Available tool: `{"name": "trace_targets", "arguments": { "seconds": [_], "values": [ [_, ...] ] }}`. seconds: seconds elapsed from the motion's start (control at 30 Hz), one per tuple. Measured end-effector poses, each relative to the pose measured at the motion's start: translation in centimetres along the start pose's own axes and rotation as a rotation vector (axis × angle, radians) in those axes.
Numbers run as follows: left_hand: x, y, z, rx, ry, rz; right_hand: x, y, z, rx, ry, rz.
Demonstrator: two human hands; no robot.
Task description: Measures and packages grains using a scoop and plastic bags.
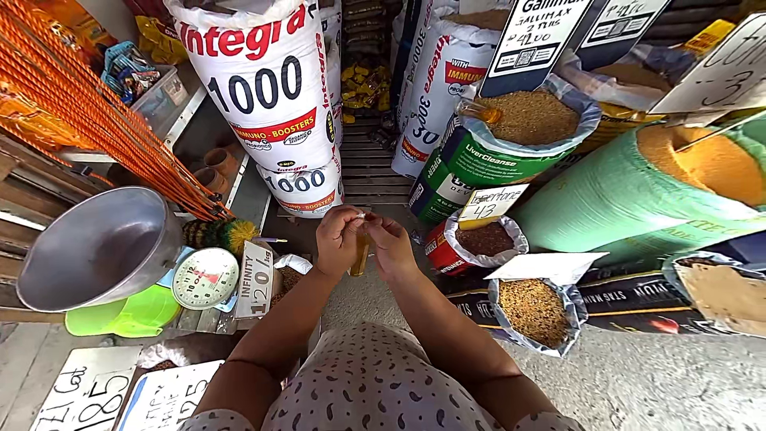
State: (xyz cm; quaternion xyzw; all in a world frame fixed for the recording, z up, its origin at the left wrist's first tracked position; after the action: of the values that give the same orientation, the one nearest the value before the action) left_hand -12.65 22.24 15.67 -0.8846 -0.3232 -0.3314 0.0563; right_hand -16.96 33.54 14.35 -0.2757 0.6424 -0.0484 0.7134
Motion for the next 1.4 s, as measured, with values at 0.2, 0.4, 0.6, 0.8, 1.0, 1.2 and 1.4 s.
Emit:
{"name": "trace_targets", "arguments": {
  "seconds": [0.2,0.4,0.6,0.8,1.0,1.2,1.4],
  "values": [
    [2.3,-0.2,-1.6,0.055,-0.057,0.123,-1.5,-0.5,0.1,-0.279,0.403,0.091],
    [4.3,-0.3,-3.0,0.086,-0.004,0.283,-3.1,-1.1,0.5,-0.394,0.493,-0.041],
    [5.9,-0.6,-3.3,0.104,0.067,0.405,-3.8,-0.7,0.7,-0.462,0.429,-0.185],
    [6.8,-0.7,-3.7,0.121,0.138,0.498,-4.0,-0.1,0.8,-0.540,0.428,-0.251],
    [6.1,-3.2,-4.1,-0.001,0.173,0.417,-4.2,2.4,0.2,-0.467,0.416,-0.104],
    [3.7,-8.5,-3.1,-0.178,0.154,0.180,-4.3,7.9,-1.6,-0.275,0.417,0.143],
    [3.4,-14.3,-3.6,-0.170,0.237,0.345,-6.3,13.0,-3.1,-0.292,0.654,0.296]
  ]
}}
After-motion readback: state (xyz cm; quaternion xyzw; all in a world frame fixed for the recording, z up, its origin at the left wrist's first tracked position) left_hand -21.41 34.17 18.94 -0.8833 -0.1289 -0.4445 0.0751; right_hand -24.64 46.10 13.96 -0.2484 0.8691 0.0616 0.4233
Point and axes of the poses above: each hand's wrist, its own z-axis away from the middle knuckle, its own y-axis out of the back of the hand, x = y × z, the point moved 5 cm from there along -z, towards the middle knuckle, and after that the axes turned 4 degrees about y, right-handed, at the moved point
